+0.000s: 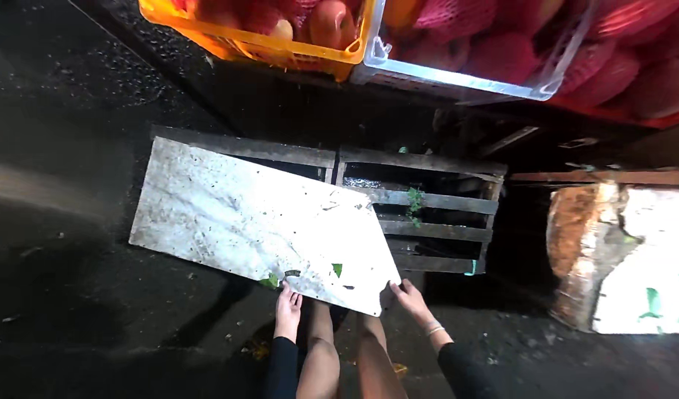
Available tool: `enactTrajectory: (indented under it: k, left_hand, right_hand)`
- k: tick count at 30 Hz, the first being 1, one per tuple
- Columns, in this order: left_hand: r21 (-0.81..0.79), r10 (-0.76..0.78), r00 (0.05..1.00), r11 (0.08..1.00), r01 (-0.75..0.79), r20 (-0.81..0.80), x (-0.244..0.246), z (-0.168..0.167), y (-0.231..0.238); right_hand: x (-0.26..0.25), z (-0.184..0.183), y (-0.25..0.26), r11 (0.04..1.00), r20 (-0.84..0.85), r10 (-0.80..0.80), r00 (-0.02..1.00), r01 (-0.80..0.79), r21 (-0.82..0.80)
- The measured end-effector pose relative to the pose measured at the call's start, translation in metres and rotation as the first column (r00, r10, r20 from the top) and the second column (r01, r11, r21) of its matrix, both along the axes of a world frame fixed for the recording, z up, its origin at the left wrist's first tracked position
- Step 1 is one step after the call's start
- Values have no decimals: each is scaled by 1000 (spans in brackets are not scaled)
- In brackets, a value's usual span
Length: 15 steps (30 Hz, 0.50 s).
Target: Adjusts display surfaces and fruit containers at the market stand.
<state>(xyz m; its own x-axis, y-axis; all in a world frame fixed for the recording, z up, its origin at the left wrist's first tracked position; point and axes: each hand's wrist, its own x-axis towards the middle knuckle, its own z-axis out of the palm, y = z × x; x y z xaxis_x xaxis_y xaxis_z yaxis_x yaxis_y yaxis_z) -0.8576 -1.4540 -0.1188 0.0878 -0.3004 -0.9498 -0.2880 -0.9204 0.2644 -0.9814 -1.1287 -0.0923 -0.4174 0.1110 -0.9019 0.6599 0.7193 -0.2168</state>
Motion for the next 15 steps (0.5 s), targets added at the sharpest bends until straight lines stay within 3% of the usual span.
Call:
enactTrajectory:
  k: [6, 9, 15]
  left_hand:
    - [-65, -87, 971, 992, 104, 224, 33, -25, -39]
    - [-140, -119, 960, 978, 158, 254, 50, -37, -61]
    - [-278, -192, 919, 914, 295, 345, 35, -34, -134]
  right_hand:
    - [64, -51, -19, 969, 349, -192, 917, 233, -79]
    - [69, -59, -32, 958, 490, -109, 865, 224, -181]
    - [83, -53, -92, 888, 442, -19, 897, 218, -406]
